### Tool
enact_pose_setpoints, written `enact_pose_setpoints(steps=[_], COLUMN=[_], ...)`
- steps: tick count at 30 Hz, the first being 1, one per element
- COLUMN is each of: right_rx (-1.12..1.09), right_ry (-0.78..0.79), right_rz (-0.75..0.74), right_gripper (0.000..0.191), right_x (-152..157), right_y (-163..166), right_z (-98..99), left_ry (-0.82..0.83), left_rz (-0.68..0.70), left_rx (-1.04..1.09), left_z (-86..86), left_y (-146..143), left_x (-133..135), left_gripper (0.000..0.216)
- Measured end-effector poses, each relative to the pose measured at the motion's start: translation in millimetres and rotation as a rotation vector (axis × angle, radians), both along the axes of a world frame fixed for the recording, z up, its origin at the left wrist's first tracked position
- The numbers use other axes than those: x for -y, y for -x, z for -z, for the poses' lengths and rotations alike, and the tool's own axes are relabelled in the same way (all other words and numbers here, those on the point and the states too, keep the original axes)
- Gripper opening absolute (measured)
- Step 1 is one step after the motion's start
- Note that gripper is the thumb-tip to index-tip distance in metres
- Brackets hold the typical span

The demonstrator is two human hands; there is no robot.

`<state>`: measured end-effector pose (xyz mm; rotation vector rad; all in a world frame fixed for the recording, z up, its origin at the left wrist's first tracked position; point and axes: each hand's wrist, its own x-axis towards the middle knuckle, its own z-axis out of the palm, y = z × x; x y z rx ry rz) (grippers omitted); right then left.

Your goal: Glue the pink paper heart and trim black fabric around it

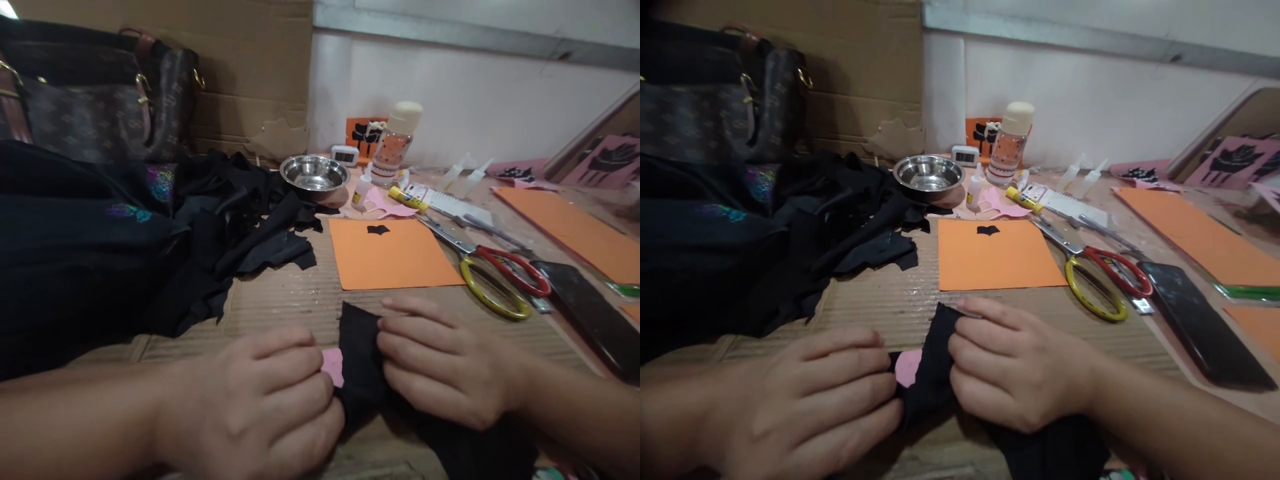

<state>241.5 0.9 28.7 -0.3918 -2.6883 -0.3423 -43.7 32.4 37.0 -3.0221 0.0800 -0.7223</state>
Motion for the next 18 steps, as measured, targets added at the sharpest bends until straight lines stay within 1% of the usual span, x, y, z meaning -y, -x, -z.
enact_pose_setpoints(steps=[2,3,4,6,7,9,10,11,12,13,15,16,17,18], right_rx=[0.008,0.016,0.028,0.031,0.022,0.003,-0.004,-0.001,0.006,0.013,0.007,-0.005,-0.027,-0.05], right_ry=[-0.004,0.023,0.074,0.221,0.302,0.423,0.45,0.47,0.487,0.507,0.547,0.552,0.532,0.477], right_rz=[-0.034,-0.037,-0.039,-0.039,-0.026,0.055,0.124,0.196,0.248,0.285,0.312,0.306,0.286,0.243], right_gripper=[0.035,0.033,0.031,0.036,0.039,0.037,0.036,0.036,0.035,0.034,0.025,0.022,0.021,0.022], right_x=[5,6,7,8,8,10,10,11,11,11,10,9,8,7], right_y=[2,4,6,11,13,16,17,17,17,17,14,13,11,9], right_z=[-5.0,-7.2,-9.4,-12.2,-12.3,-9.2,-6.3,-2.7,0.9,4.2,8.3,8.6,7.7,5.8], left_ry=[-0.019,-0.033,-0.047,-0.066,-0.05,-0.006,0.026,0.039,0.014,0.018,0.021,0.028,0.032,0.036], left_rz=[0.023,0.028,0.022,0.001,-0.032,-0.079,-0.179,-0.176,-0.017,0.028,0.091,0.095,0.102,0.109], left_rx=[-0.023,-0.056,-0.077,-0.112,-0.062,-0.053,-0.024,-0.032,-0.035,-0.035,-0.038,-0.039,-0.039,-0.04], left_z=[-2.7,-2.5,-0.9,5.6,10.0,18.4,21.5,23.2,23.7,23.1,20.5,19.4,18.7,18.5], left_y=[2,3,4,7,8,10,11,11,12,12,12,13,13,13], left_x=[4,6,8,12,15,17,17,15,13,9,2,-1,-3,-4], left_gripper=[0.03,0.029,0.029,0.032,0.036,0.04,0.04,0.038,0.033,0.031,0.032,0.032,0.033,0.033])
